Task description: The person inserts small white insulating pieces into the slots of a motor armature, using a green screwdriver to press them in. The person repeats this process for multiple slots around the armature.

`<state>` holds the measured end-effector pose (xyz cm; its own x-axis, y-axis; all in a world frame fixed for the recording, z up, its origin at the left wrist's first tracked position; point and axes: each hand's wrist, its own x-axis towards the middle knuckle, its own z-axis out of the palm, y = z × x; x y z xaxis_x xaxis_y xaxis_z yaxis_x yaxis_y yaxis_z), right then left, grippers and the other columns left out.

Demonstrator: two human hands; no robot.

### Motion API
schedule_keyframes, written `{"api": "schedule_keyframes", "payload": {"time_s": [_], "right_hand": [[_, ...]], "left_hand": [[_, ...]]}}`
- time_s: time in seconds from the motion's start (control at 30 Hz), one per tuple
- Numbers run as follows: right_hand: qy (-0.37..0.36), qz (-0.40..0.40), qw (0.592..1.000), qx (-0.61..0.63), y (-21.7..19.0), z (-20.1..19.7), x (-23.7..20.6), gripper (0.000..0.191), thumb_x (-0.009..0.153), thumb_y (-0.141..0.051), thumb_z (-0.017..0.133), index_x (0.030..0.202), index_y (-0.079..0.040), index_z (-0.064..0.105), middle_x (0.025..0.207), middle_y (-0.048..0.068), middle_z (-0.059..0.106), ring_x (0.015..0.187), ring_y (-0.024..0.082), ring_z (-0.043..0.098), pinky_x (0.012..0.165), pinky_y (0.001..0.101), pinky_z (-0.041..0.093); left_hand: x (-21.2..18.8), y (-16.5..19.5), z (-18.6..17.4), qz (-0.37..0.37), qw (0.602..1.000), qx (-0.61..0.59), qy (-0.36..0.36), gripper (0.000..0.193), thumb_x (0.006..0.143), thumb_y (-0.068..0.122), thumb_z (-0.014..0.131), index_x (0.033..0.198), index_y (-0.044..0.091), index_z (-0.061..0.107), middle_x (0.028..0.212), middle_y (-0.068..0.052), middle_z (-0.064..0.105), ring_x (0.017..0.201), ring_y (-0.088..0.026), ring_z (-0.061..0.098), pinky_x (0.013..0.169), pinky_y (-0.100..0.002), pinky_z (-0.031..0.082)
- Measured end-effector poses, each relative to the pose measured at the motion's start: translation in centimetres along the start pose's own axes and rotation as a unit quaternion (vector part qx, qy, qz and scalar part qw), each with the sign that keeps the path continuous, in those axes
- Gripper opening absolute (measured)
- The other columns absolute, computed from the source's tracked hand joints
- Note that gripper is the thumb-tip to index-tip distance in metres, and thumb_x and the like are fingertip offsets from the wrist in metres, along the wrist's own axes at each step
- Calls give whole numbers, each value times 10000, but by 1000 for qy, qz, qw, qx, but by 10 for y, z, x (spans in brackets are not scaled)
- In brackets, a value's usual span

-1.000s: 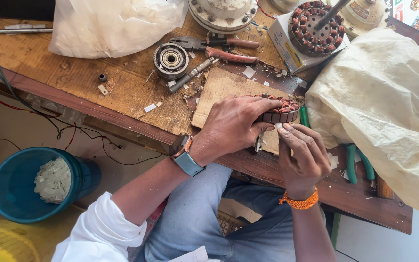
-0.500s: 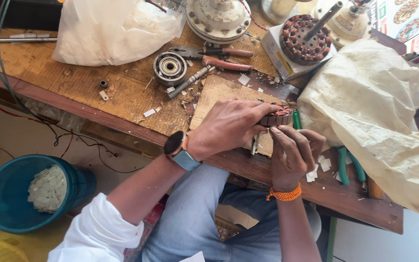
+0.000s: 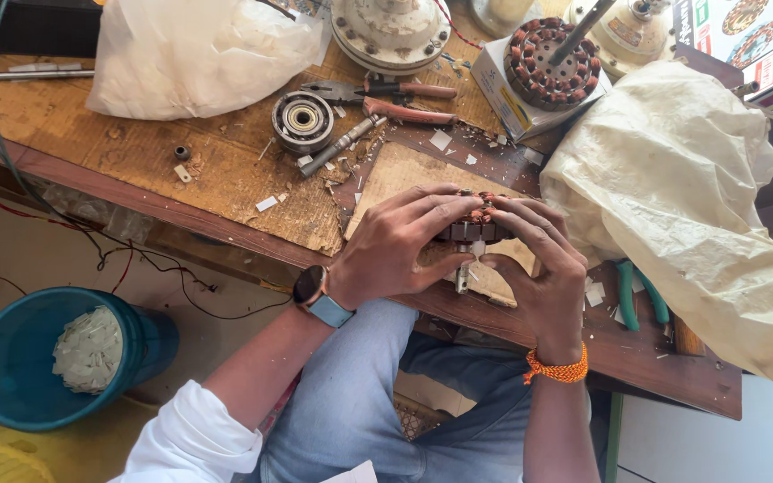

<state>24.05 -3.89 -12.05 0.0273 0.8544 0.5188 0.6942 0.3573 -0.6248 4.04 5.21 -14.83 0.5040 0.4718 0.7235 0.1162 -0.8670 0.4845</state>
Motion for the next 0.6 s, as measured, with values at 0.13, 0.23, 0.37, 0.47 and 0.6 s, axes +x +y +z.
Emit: {"api": "schedule_keyframes", "payload": {"time_s": [0.13,0.23,0.37,0.47,0.6], "right_hand": [[9,-13,1000,-26,-5,5,0,513,810,-138,835,1299,-59,698,1363,69,695,1338,268,617,1128,396,520],[21,-21,999,-40,-6,9,-2,489,837,-129,812,1306,-62,692,1371,73,687,1340,279,616,1128,403,528],[31,-38,996,-68,-4,13,-4,466,859,-128,803,1306,-60,691,1376,81,682,1328,292,613,1121,408,528],[31,-54,995,-78,-2,15,-5,443,878,-125,791,1304,-55,691,1378,87,679,1323,301,609,1125,415,521],[36,-64,995,-70,0,17,-5,428,890,-125,781,1301,-50,688,1375,90,679,1325,306,608,1130,421,513]], "left_hand": [[-5,4,8,-2,998,56,25,544,916,322,808,1362,59,639,1277,-148,703,1195,-297,700,994,-426,568],[-4,4,11,19,995,87,40,520,893,314,810,1312,41,666,1233,-154,722,1133,-297,728,919,-411,572],[-4,3,13,31,992,110,63,450,912,303,796,1251,32,675,1189,-131,735,1130,-287,740,939,-402,590],[-4,3,13,36,990,116,74,454,904,309,794,1230,14,679,1161,-136,738,1107,-292,741,944,-405,594],[-4,4,14,33,988,127,80,430,903,290,790,1218,18,679,1150,-128,740,1100,-285,743,957,-405,599]]}}
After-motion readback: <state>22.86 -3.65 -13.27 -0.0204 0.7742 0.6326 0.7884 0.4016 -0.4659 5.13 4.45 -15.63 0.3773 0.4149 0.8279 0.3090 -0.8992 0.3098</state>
